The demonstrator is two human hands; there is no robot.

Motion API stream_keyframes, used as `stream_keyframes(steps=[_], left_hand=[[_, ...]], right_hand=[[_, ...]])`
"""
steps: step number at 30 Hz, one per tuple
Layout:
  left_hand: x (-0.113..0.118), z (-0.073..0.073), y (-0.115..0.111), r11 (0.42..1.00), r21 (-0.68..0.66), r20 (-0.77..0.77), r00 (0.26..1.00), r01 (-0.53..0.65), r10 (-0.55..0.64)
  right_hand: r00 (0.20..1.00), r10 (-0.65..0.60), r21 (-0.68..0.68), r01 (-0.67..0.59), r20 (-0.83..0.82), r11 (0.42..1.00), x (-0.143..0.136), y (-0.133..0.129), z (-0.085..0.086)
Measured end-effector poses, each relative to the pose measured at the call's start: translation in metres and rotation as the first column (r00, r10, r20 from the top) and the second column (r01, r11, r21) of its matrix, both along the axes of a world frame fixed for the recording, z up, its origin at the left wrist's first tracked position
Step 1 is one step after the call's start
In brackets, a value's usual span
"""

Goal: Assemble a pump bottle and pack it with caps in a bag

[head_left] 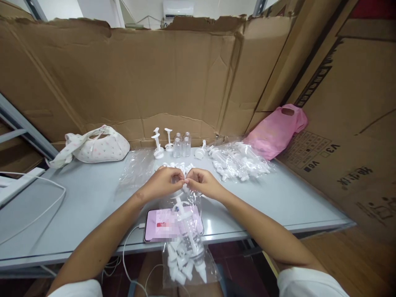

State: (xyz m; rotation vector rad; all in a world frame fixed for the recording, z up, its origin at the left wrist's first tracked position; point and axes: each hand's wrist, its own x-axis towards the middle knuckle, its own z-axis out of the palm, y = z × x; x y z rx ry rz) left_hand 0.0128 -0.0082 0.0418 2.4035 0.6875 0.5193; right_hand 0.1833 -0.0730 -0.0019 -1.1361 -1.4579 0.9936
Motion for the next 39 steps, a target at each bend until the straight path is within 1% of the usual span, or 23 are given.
stream_keyframes(steps=[1,3,6,10,14,16,17,18,19,20,21,23,25,26,27,28,30,33,36,39], left_hand=[[-0.001,0.000,0.000,1.000,0.005,-0.005,1.000,-0.006,0.006],[-0.004,0.002,0.002,1.000,0.014,-0.022,1.000,-0.014,0.014],[-0.014,0.008,0.009,0.999,0.028,-0.029,0.999,-0.046,0.047],[-0.028,0.015,0.016,0.994,-0.008,0.013,0.994,-0.105,0.105],[-0.039,0.015,0.025,0.989,-0.035,0.073,0.987,-0.141,0.144],[-0.046,0.014,0.033,0.973,-0.040,0.152,0.961,-0.227,0.230],[-0.049,0.012,0.037,0.957,-0.063,0.209,0.934,-0.282,0.288],[-0.052,0.011,0.041,0.940,-0.102,0.270,0.901,-0.325,0.340],[-0.054,0.010,0.044,0.927,-0.151,0.324,0.869,-0.343,0.374],[-0.054,0.009,0.045,0.922,-0.208,0.360,0.851,-0.328,0.383],[-0.053,0.007,0.045,0.922,-0.265,0.377,0.849,-0.284,0.370],[-0.045,0.003,0.038,0.917,-0.373,0.356,0.891,-0.140,0.281],[-0.033,-0.004,0.025,0.881,-0.474,0.296,0.942,0.000,0.159],[-0.027,-0.008,0.019,0.855,-0.516,0.281,0.953,0.049,0.116],[-0.021,-0.013,0.012,0.832,-0.549,0.275,0.958,0.082,0.087],[-0.017,-0.017,0.007,0.815,-0.572,0.266,0.960,0.089,0.082],[-0.010,-0.024,0.000,0.814,-0.576,0.250,0.964,0.073,0.090],[-0.009,-0.027,-0.005,0.832,-0.552,0.277,0.952,0.049,0.128],[-0.009,-0.026,-0.008,0.798,-0.599,0.384,0.897,0.062,0.218],[-0.008,-0.024,-0.010,0.759,-0.645,0.471,0.830,0.092,0.299]], right_hand=[[1.000,0.014,-0.025,-0.014,-0.011,1.000,0.001,0.001,0.000],[1.000,0.009,-0.033,-0.010,-0.023,0.999,0.004,0.002,0.001],[0.998,-0.048,-0.021,0.047,-0.050,0.999,0.012,0.001,0.008],[0.990,-0.114,0.016,0.116,-0.080,0.993,0.023,-0.001,0.019],[0.986,-0.143,0.056,0.147,-0.083,0.987,0.034,-0.001,0.024],[0.973,-0.200,0.090,0.211,-0.118,0.973,0.043,0.000,0.025],[0.960,-0.236,0.113,0.254,-0.148,0.961,0.047,0.001,0.026],[0.947,-0.268,0.132,0.293,-0.180,0.947,0.052,0.002,0.026],[0.934,-0.288,0.142,0.321,-0.210,0.936,0.055,0.003,0.027],[0.926,-0.298,0.144,0.336,-0.232,0.931,0.058,0.003,0.027],[0.922,-0.301,0.141,0.341,-0.245,0.930,0.059,0.004,0.027],[0.924,-0.291,0.129,0.329,-0.248,0.935,0.058,0.004,0.026],[0.932,-0.274,0.126,0.310,-0.238,0.943,0.053,0.003,0.025],[0.934,-0.268,0.124,0.303,-0.236,0.945,0.051,0.002,0.024],[0.934,-0.265,0.121,0.299,-0.238,0.946,0.050,0.002,0.023],[0.933,-0.265,0.120,0.300,-0.244,0.946,0.048,0.001,0.022],[0.927,-0.267,0.121,0.306,-0.263,0.944,0.047,0.001,0.021],[0.923,-0.244,0.110,0.287,-0.296,0.952,0.047,0.000,0.021],[0.920,-0.167,0.065,0.203,-0.353,0.977,0.044,0.000,0.022],[0.899,-0.065,0.010,0.077,-0.433,0.997,0.039,0.000,0.020]])
